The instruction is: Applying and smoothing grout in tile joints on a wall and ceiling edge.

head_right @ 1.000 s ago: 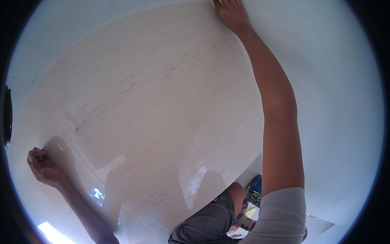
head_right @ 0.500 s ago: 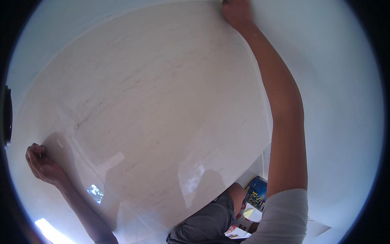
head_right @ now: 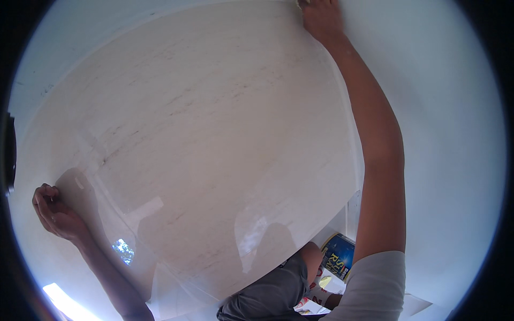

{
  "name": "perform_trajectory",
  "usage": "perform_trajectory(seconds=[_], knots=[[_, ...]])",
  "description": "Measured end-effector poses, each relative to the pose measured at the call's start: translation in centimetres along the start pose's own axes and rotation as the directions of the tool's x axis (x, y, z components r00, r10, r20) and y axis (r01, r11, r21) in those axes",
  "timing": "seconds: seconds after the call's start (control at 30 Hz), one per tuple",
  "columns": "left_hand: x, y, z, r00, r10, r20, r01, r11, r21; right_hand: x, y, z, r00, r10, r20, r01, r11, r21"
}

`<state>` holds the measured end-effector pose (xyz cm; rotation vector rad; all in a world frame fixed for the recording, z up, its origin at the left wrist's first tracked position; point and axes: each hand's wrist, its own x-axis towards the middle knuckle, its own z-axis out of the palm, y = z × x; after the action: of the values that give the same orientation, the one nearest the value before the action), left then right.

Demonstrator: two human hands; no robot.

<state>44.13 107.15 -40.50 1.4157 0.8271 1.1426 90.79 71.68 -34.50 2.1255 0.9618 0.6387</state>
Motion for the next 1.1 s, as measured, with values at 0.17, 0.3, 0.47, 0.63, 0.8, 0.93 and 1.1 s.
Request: perform_trajectory(seconds=[0.17, 0.3, 0.47, 0.63, 0.8, 0.93, 1.1], knots=[[0.3, -0.2, -0.5, 0.999, 0.025, 0.033, -0.024, 0.999, -0.022, 0.5, -0.4, 0.0, 0.975, 0.034, 0.218, -0.03, 0.999, -0.023], [0.2, 0.1, 0.0, 1.0, -0.006, 0.005, 0.006, 1.0, -0.008, -0.3, -0.6, 0.1, 0.966, 0.244, -0.089, -0.192, 0.902, 0.387], [0.2, -0.3, -0.1, 1.0, 0.015, -0.007, -0.015, 0.999, 0.039, -0.1, -0.1, 4.1, 0.954, 0.068, -0.291, 0.126, 0.792, 0.598], [0.5, -0.5, -0.4, 1.0, 0.02, 0.02, -0.02, 1.0, 0.0, 0.0, 0.8, 4.2, 0.994, -0.078, -0.078, 0.107, 0.841, 0.531], [0.7, -0.8, -0.8, 0.999, 0.041, 0.012, -0.041, 0.998, 0.042, -2.5, 0.8, 2.1, 0.989, -0.114, 0.094, 0.056, 0.878, 0.476], [0.2, -0.3, -0.1, 0.999, 0.044, -0.008, -0.043, 0.996, 0.077, -10.2, 1.7, -0.6, 0.984, -0.167, 0.066, 0.11, 0.852, 0.512], [0.3, -0.4, -0.2, 0.999, 0.036, -0.008, -0.035, 0.996, 0.083, -11.8, 3.5, -3.4, 0.989, -0.088, 0.118, -0.004, 0.785, 0.619]])
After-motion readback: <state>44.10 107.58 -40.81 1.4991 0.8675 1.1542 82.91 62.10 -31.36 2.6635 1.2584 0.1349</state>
